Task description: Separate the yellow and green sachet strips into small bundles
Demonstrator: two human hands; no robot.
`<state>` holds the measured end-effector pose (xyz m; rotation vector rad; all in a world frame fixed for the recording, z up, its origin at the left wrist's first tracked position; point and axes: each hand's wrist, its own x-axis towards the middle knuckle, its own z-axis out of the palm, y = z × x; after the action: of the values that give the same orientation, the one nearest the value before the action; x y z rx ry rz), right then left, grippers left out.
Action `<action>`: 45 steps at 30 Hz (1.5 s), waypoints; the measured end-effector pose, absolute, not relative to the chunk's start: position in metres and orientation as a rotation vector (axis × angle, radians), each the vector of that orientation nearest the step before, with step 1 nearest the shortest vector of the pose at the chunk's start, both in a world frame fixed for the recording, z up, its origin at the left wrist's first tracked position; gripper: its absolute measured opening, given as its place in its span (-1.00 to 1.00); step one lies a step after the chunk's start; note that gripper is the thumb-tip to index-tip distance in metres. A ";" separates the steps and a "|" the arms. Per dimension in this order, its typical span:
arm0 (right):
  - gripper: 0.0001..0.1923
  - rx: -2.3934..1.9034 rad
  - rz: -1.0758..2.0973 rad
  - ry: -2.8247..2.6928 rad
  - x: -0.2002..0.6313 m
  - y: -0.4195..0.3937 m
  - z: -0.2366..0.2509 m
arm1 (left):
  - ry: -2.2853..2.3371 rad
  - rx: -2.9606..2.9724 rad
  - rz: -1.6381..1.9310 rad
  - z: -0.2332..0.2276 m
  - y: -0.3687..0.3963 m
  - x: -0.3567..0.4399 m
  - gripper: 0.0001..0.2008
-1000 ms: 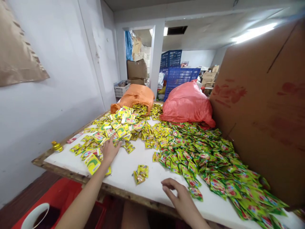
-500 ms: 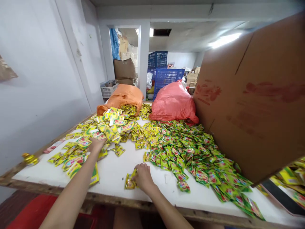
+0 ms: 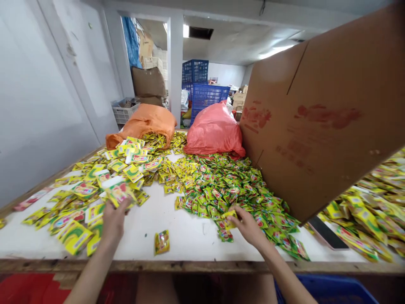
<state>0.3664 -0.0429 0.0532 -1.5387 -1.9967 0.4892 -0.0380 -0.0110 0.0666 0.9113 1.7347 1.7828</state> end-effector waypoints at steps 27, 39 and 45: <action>-0.95 -1.248 0.529 -1.634 0.323 -0.054 0.047 | 1.004 0.851 1.078 0.027 -0.075 0.105 -0.55; -0.79 -1.352 1.028 -2.089 0.290 -0.083 0.023 | 0.948 0.859 1.088 0.033 -0.077 0.101 -0.57; -0.82 -1.303 1.044 -2.083 0.302 -0.064 0.039 | 0.992 1.011 1.045 0.020 -0.069 0.103 -0.63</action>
<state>0.3019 -0.0639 0.0390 -1.3027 -2.0831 1.0439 0.1029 -0.0689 0.0203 1.0110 0.9920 1.0452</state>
